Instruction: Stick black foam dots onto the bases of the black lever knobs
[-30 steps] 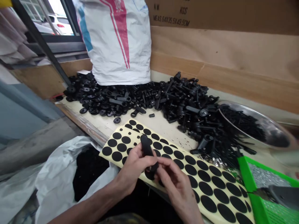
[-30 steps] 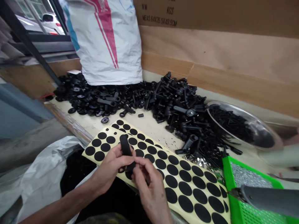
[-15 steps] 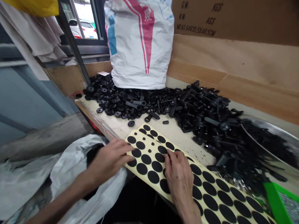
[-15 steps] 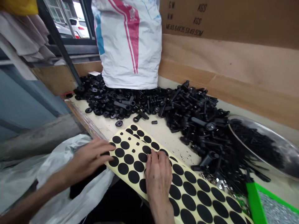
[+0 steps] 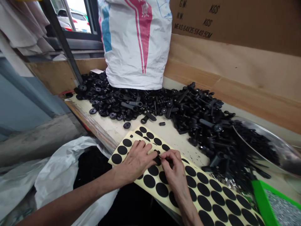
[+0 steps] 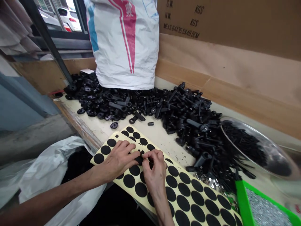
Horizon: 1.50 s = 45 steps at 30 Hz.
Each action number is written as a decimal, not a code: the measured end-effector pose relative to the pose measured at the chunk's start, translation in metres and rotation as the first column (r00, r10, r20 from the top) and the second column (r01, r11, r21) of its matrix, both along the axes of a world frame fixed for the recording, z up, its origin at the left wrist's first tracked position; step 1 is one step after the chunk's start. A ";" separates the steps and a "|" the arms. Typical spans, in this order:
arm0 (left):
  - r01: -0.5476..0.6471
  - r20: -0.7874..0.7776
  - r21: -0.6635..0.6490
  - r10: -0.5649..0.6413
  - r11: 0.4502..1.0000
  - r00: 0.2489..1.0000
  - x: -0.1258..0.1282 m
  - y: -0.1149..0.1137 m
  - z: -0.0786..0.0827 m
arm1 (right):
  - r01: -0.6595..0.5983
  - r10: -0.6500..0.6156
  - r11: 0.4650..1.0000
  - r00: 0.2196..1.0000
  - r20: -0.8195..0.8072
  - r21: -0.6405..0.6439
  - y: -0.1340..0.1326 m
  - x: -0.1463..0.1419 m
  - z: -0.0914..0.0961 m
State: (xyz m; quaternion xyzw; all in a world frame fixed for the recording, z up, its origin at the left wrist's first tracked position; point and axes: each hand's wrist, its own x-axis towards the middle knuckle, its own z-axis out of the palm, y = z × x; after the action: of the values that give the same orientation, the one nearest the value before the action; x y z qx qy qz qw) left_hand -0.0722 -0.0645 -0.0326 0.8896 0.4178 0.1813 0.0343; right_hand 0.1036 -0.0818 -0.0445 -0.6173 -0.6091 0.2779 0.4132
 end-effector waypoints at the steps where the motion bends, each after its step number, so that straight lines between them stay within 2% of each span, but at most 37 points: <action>1: -0.012 0.049 -0.031 0.013 0.999 0.999 0.000 0.000 0.001 | -0.011 0.011 1.000 0.999 -0.039 -0.008 0.000 0.001 0.003; 4: -0.044 0.249 -0.141 0.079 0.989 0.965 0.001 0.001 0.008 | -0.042 0.035 0.998 0.988 -0.147 -0.045 -0.004 0.003 0.017; 8: -0.009 0.495 -0.371 0.206 0.928 0.844 0.008 0.006 0.023 | -0.094 0.056 0.988 0.958 -0.281 -0.124 -0.015 0.009 0.030; 11: 0.071 0.604 -0.530 0.317 0.845 0.731 0.017 0.008 0.032 | 0.032 -0.091 0.989 0.904 -0.417 -0.146 -0.025 0.017 0.027; 14: 0.160 0.642 -0.626 0.388 0.764 0.661 0.031 0.006 0.038 | 0.128 -0.167 0.985 0.889 -0.427 -0.119 -0.033 0.029 0.021; 17: 0.252 0.642 -0.676 0.386 0.693 0.663 0.047 0.001 0.041 | 0.121 -0.128 0.992 0.936 -0.328 -0.040 -0.040 0.044 0.022; 19: 0.284 0.633 -0.680 0.346 0.676 0.692 0.060 -0.002 0.042 | 0.133 -0.122 0.991 0.962 -0.246 0.030 -0.045 0.053 0.025; 21: 0.311 0.622 -0.680 0.298 0.664 0.724 0.073 0.000 0.041 | 0.182 -0.161 0.971 0.977 -0.141 0.156 -0.054 0.061 0.027; 22: 0.329 0.621 -0.677 0.270 0.659 0.736 0.081 0.002 0.040 | 0.214 -0.202 0.941 0.977 -0.073 0.262 -0.059 0.064 0.027; 24: 0.326 0.610 -0.650 0.217 0.686 0.762 0.100 0.009 0.037 | 0.278 -0.342 0.817 0.939 0.036 0.505 -0.070 0.067 0.026; 26: 0.257 0.550 -0.574 0.133 0.778 0.824 0.126 0.019 0.034 | 0.354 -0.491 0.663 0.871 0.027 0.660 -0.080 0.068 0.023; 28: 0.220 0.461 -0.471 0.026 0.854 0.887 0.158 0.028 0.029 | 0.475 -0.588 0.567 0.805 -0.073 0.673 -0.087 0.068 0.021; 29: 0.234 0.425 -0.436 -0.030 0.869 0.904 0.174 0.031 0.026 | 0.533 -0.619 0.540 0.776 -0.121 0.652 -0.089 0.069 0.020; 31: 0.291 0.411 -0.420 -0.105 0.860 0.905 0.204 0.035 0.019 | 0.609 -0.648 0.521 0.738 -0.187 0.597 -0.090 0.073 0.019; 34: 0.326 0.476 -0.433 -0.094 0.840 0.874 0.231 0.040 0.011 | 0.628 -0.641 0.544 0.739 -0.207 0.556 -0.090 0.081 0.016; 37: 0.345 0.590 -0.487 0.012 0.803 0.807 0.224 0.050 0.013 | 0.634 -0.618 0.580 0.752 -0.231 0.512 -0.093 0.091 0.012; 39: 0.375 0.656 -0.548 0.106 0.747 0.747 0.205 0.057 0.019 | 0.655 -0.594 0.605 0.750 -0.291 0.452 -0.094 0.096 0.009; 41: 0.432 0.700 -0.606 0.189 0.668 0.689 0.179 0.061 0.028 | 0.671 -0.566 0.650 0.741 -0.362 0.357 -0.090 0.101 0.008; 43: 0.500 0.722 -0.648 0.254 0.575 0.643 0.151 0.061 0.037 | 0.652 -0.525 0.709 0.742 -0.416 0.268 -0.082 0.104 0.011; 45: 0.552 0.725 -0.675 0.303 0.490 0.618 0.125 0.055 0.044 | 0.567 -0.440 0.795 0.784 -0.438 0.216 -0.072 0.104 0.015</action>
State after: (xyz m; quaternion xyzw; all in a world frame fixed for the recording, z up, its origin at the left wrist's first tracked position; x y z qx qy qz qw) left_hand 0.0531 -0.0098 0.0115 0.6060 0.3146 0.3064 0.6633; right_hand 0.2076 -0.1541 -0.0290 -0.6161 -0.3690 0.1574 0.6778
